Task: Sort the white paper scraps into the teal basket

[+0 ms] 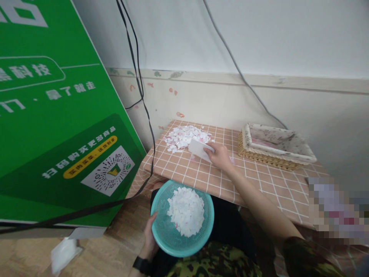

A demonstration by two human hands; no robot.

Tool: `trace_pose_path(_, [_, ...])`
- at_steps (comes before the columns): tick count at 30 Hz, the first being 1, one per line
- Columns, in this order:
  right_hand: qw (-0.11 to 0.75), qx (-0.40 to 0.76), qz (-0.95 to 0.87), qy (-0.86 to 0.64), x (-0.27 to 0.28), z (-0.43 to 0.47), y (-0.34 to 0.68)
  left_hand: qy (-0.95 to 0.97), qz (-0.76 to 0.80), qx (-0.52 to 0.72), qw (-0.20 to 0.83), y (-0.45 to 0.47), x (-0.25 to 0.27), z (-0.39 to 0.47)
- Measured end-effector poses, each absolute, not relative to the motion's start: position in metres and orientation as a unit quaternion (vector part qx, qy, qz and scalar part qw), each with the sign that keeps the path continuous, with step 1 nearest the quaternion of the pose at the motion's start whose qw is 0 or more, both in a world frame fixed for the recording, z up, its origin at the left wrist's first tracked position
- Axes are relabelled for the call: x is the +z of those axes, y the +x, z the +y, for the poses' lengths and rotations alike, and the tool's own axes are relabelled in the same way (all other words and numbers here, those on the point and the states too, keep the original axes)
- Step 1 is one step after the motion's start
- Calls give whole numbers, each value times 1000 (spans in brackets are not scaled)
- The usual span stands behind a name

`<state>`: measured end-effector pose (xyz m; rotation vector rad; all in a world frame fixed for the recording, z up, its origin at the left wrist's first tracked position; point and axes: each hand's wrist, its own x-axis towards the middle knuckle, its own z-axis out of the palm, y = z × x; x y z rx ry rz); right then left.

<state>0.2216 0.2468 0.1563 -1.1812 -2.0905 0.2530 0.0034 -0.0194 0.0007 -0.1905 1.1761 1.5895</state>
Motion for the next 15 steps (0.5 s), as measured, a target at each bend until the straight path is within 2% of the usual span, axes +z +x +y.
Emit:
trace_pose_path(6, [351, 95, -820, -442, 157, 257, 209, -84, 490, 667, 554, 1, -6, -21])
trace_pose_path(15, [329, 153, -854, -372, 163, 262, 213, -92, 477, 668, 563, 1, -6, -21])
